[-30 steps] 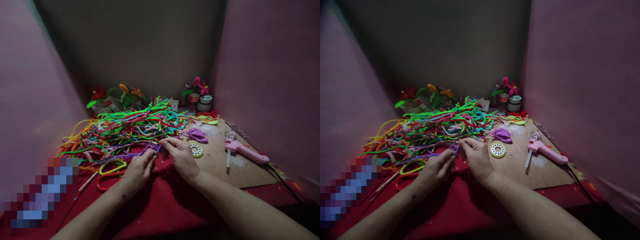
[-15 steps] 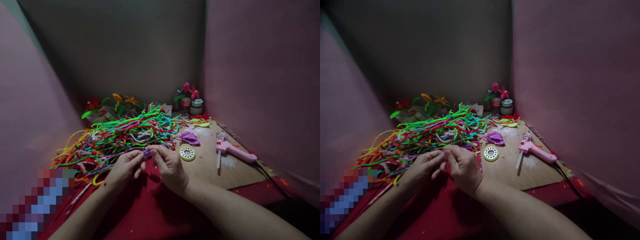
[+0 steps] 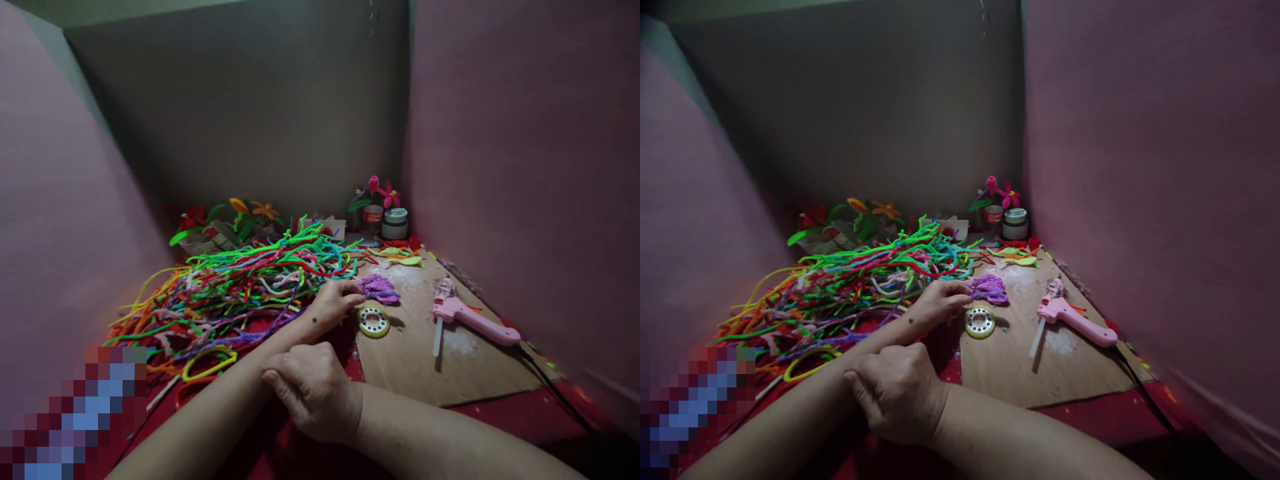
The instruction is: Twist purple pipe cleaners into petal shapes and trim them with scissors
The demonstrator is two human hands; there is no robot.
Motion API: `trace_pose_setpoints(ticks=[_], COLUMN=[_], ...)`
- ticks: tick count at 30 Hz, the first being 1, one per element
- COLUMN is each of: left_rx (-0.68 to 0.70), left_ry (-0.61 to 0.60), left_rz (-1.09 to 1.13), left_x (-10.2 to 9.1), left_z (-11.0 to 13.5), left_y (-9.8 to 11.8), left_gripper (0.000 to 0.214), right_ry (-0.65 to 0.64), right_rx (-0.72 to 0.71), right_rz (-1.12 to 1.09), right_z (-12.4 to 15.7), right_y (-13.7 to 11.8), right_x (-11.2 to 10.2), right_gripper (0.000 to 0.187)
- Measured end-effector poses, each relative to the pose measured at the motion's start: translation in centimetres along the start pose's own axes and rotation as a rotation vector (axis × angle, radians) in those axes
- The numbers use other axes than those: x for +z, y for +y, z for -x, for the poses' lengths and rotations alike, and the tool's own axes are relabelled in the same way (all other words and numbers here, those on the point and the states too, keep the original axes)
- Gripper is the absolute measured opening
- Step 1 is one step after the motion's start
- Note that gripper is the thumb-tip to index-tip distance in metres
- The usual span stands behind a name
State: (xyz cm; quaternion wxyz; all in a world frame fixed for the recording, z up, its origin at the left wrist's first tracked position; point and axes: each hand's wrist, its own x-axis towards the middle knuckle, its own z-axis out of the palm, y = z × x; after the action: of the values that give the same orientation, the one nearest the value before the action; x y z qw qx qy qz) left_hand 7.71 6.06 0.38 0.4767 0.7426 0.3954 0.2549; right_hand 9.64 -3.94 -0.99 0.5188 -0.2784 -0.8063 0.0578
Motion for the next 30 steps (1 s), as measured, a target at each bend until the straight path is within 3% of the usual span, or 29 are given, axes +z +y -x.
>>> trace_pose_setpoints(ticks=[4,9,12,15,22,30], left_rx=[0.017,-0.081,-0.146,-0.106,-0.143,-0.025], left_ry=[0.070,0.139,0.254,0.244,0.112,0.183], left_rz=[0.006,0.056,-0.143,-0.393,-1.002,-0.952], left_x=[-1.1,-6.8,-10.1,-12.0,-11.3,-11.8], left_z=[0.8,5.2,7.3,8.6,10.1,11.0], left_y=[0.9,3.0,2.2,0.1,-3.0,-2.1], left_gripper=[0.024,0.025,0.024,0.023,0.015,0.017], right_ry=[-0.017,-0.104,-0.179,-0.236,-0.279,-0.286], right_rx=[-0.022,0.008,0.029,0.056,0.153,0.295], right_rz=[-0.011,-0.023,-0.024,-0.029,-0.101,-0.179], right_z=[0.2,0.6,0.8,0.9,0.9,0.6], right_y=[0.1,-0.1,-0.2,-0.2,0.1,0.5], right_x=[0.3,0.6,0.9,1.1,1.5,1.3], right_gripper=[0.028,0.025,0.024,0.023,0.024,0.023])
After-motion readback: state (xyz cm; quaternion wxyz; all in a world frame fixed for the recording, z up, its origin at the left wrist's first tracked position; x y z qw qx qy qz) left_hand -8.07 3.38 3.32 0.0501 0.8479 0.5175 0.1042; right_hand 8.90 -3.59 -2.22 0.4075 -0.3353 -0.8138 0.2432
